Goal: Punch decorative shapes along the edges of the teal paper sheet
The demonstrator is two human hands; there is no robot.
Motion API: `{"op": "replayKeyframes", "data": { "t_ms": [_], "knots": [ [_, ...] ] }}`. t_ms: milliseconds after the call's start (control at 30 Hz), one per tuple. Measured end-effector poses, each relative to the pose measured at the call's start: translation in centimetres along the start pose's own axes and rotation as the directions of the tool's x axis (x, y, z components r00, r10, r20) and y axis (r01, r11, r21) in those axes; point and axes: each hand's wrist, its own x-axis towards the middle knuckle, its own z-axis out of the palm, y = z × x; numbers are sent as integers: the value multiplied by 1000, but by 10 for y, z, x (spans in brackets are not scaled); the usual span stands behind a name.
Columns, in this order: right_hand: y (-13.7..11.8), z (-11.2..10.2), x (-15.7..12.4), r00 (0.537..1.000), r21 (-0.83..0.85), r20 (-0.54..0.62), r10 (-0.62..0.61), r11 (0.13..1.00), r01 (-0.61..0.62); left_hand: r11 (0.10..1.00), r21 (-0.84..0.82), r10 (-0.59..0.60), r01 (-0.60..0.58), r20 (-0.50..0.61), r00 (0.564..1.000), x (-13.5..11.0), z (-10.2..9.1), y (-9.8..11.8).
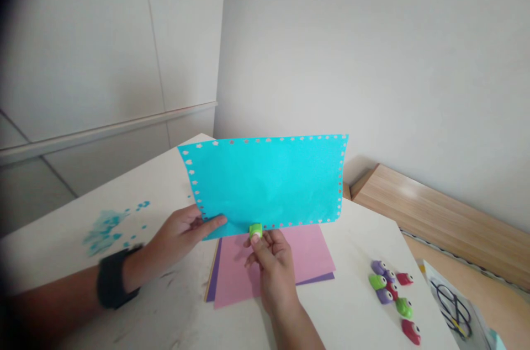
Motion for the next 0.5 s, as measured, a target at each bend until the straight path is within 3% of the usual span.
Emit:
{"op": "replayKeyframes", "data": {
  "t_ms": [333,500],
  "knots": [
    [3,0,2,998,-1,-56,-11,1000,11,999,0,-48,48,13,999,-1,-1,0],
    [1,1,3,999,-21,3,50,999,-50,992,-103,-64,66,26,998,4,0,10]
  ]
}}
